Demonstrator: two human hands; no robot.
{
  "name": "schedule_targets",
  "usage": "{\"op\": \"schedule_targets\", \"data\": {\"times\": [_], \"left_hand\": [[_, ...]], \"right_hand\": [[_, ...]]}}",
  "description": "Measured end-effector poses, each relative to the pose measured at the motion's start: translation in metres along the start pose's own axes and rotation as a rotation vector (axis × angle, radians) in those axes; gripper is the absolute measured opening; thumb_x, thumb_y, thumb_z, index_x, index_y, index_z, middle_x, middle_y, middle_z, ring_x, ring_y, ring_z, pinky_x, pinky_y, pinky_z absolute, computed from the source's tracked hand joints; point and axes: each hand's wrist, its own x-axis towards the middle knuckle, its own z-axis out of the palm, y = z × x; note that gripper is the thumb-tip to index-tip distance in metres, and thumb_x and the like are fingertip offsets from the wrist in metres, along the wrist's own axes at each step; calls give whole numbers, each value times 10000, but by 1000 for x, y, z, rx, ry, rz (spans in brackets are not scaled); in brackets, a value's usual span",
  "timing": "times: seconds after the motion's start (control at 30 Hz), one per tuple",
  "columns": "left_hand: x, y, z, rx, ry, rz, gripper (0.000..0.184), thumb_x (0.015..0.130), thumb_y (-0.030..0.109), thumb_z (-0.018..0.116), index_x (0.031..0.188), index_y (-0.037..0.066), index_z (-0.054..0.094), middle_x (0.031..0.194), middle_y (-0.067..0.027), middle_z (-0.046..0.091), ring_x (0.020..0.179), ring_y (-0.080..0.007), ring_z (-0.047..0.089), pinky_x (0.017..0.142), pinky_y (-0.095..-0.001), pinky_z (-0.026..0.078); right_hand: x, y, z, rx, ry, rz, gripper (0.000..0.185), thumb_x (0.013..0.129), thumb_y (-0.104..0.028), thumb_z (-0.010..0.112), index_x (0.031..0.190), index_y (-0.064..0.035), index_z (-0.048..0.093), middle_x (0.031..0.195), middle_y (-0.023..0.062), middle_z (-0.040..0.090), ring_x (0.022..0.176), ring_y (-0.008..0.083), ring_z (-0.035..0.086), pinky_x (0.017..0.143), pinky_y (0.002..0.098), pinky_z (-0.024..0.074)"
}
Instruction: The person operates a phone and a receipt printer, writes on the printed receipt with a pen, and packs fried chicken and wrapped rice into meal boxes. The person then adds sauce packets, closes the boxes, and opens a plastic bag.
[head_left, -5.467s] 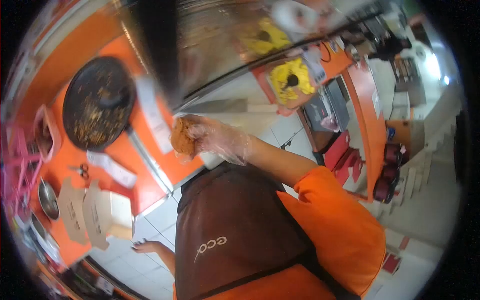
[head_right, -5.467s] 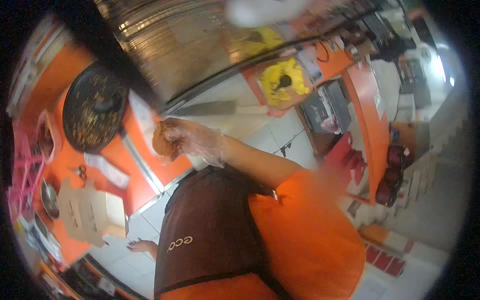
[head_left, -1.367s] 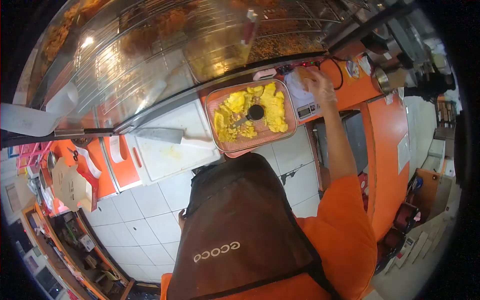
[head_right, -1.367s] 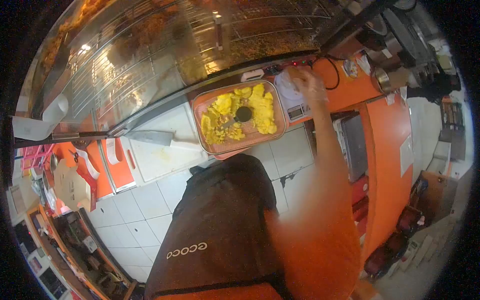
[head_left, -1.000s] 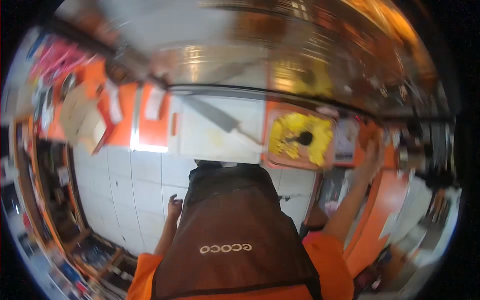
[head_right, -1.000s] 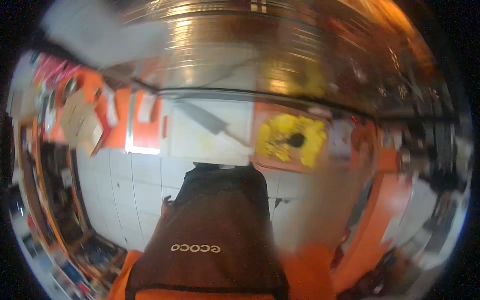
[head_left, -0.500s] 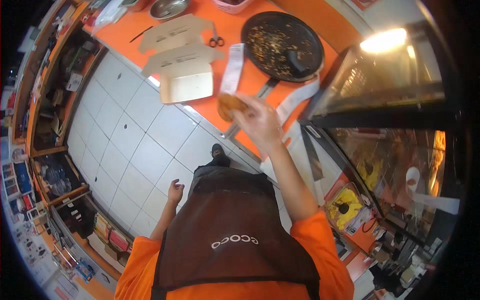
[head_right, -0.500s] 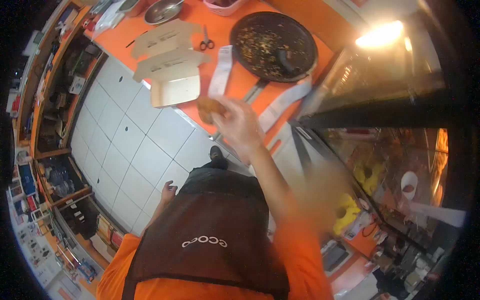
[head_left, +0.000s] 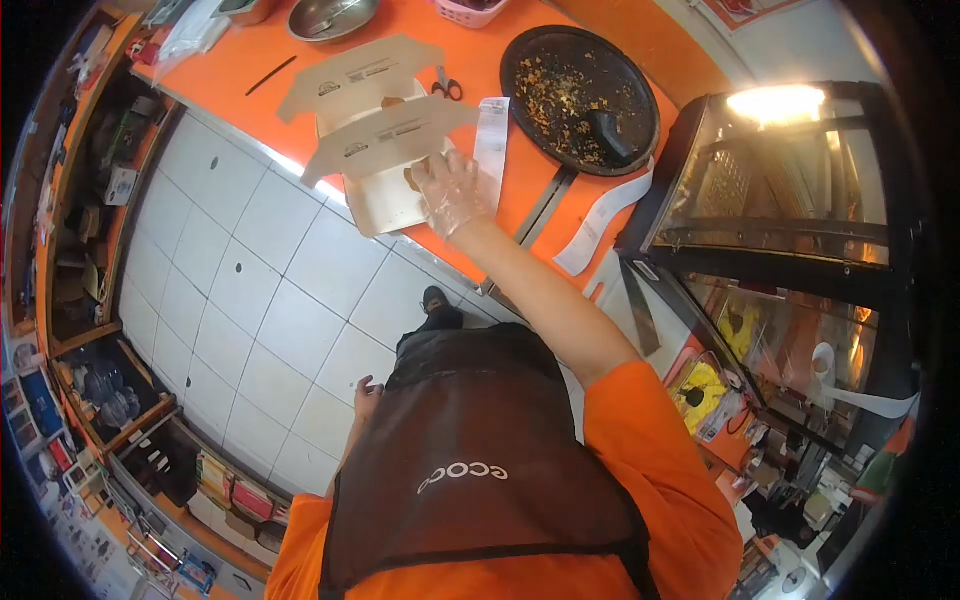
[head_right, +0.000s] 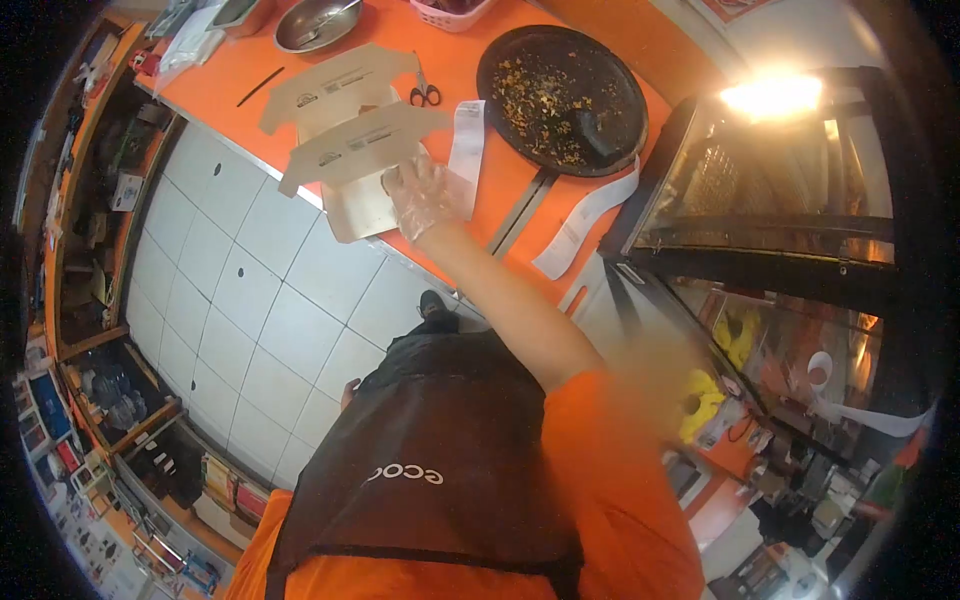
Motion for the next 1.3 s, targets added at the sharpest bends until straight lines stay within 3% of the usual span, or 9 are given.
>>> {"op": "schedule_targets", "data": {"times": [0.2,0.4,0.6,0.67,0.8,0.9,1.03,1.17,1.3], "left_hand": [[15,45,-15,148,-37,23,561,904,220,707,1407,46,532,1093,-189,719,939,-264,702,823,-385,564],[33,122,-25,102,-68,-29,556,894,208,706,1397,38,538,1081,-155,710,805,-188,666,696,-336,543],[63,116,-6,143,-154,16,577,898,198,698,1416,32,505,1098,-163,711,784,-206,670,694,-340,557],[59,133,4,182,-239,-13,579,915,215,682,1427,35,481,1132,-186,709,888,-251,696,746,-361,582],[52,154,30,230,-290,-61,593,920,198,667,1441,18,451,1026,-180,745,883,-234,702,739,-354,581],[51,136,51,235,-251,8,566,888,216,690,1394,26,525,934,-132,771,741,-204,704,714,-344,569],[40,127,80,481,-316,90,533,885,244,684,1366,50,564,979,-166,772,992,-293,742,893,-393,565],[9,135,122,646,-324,183,516,882,278,689,1339,61,587,963,-169,768,968,-311,739,889,-409,566],[-15,125,189,722,-386,344,516,883,331,701,1303,45,610,932,-199,757,954,-350,734,892,-430,561]], "right_hand": [[-41,-6,-31,282,78,33,510,878,-236,704,1375,-211,590,1341,114,532,1315,338,439,1077,519,369],[-109,12,-42,575,433,1,387,874,-192,715,1259,-166,690,1184,134,636,1125,335,601,968,465,487],[-217,54,-9,650,506,390,287,887,-49,673,1172,-58,702,1149,152,662,1021,312,633,906,418,524],[-248,64,-8,730,583,484,245,905,4,666,1148,-17,688,1140,109,639,917,229,642,747,300,545],[-305,81,-4,602,523,721,222,927,-16,658,1147,-21,681,1058,102,597,859,223,627,746,313,535],[-342,84,-14,479,480,819,222,924,-12,650,1143,-22,680,1030,102,588,847,226,629,748,323,535],[-417,97,-1,356,550,834,238,911,-5,633,1145,-13,676,1037,110,602,834,232,629,749,335,536],[-526,108,33,535,722,930,262,902,-3,626,1161,-9,668,1041,122,615,825,233,624,743,342,535],[-655,104,75,415,715,1064,239,906,-8,640,1143,-13,667,1026,124,616,814,226,622,717,336,528]]}}
